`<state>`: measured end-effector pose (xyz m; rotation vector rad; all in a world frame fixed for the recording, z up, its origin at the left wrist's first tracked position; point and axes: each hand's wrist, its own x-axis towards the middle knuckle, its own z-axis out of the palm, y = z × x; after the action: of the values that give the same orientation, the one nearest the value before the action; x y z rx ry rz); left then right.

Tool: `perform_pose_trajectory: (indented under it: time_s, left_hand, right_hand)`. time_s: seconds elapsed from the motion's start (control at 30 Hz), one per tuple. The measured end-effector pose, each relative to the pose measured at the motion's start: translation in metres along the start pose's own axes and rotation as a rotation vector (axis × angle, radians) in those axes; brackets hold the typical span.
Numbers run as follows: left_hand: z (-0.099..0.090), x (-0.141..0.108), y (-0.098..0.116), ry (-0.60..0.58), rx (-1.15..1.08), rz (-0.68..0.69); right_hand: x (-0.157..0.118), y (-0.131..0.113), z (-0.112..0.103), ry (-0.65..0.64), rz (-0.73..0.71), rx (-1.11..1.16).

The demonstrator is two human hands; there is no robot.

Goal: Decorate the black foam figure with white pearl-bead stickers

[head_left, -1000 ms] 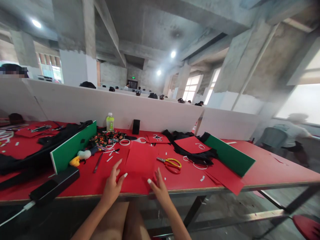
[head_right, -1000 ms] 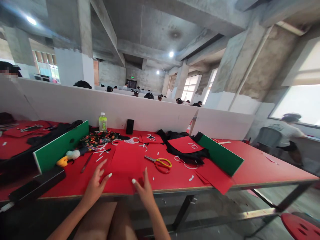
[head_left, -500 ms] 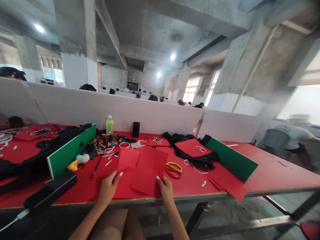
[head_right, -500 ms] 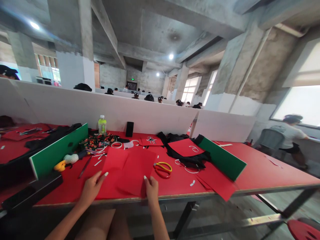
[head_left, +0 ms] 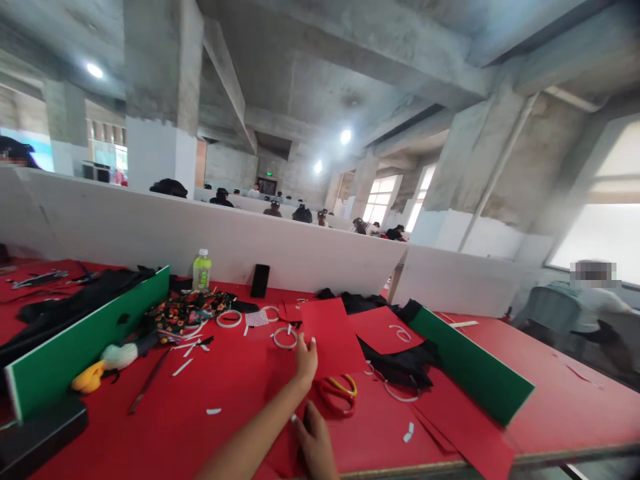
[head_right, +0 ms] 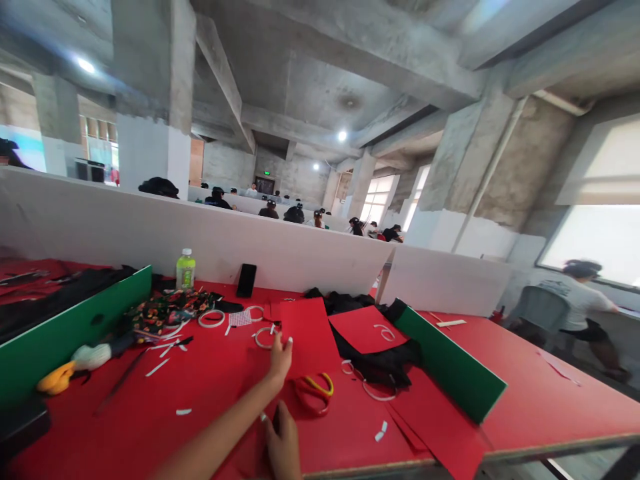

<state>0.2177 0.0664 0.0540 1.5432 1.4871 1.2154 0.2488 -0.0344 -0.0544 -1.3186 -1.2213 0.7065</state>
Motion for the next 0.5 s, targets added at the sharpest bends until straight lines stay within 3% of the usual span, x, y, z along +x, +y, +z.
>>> perform_pose_trajectory:
  time_s: [0.07,0.13,0.23,0.33,0.5]
  left_hand:
    - [0.029,0.001,0.005,-0.092,0.023,-0.018]
    - [0.045,0.002,0.007,-0.183,0.043,-0.017]
    - [0.046,-0.001,0.004,-0.286,0.06,0.036]
    - [0.014,-0.012,-0.007,-0.326,0.057,0.172]
    - [-0.095,-0.036,-0.031,-0.359,0.061,0.388]
  right_hand:
    - [0.003,0.009,-0.002,-0.028,-0.007,0.003]
    - [0.006,0.015,-0.005,-0.065,-0.019,0.009]
    - [0.008,0.017,-0.007,-0.06,-0.022,-0.034]
    - [0.005,0.007,-0.009,-0.073,-0.025,-0.056]
    - [0.003,-0.024,-0.012,-0.222,-0.157,-0.164]
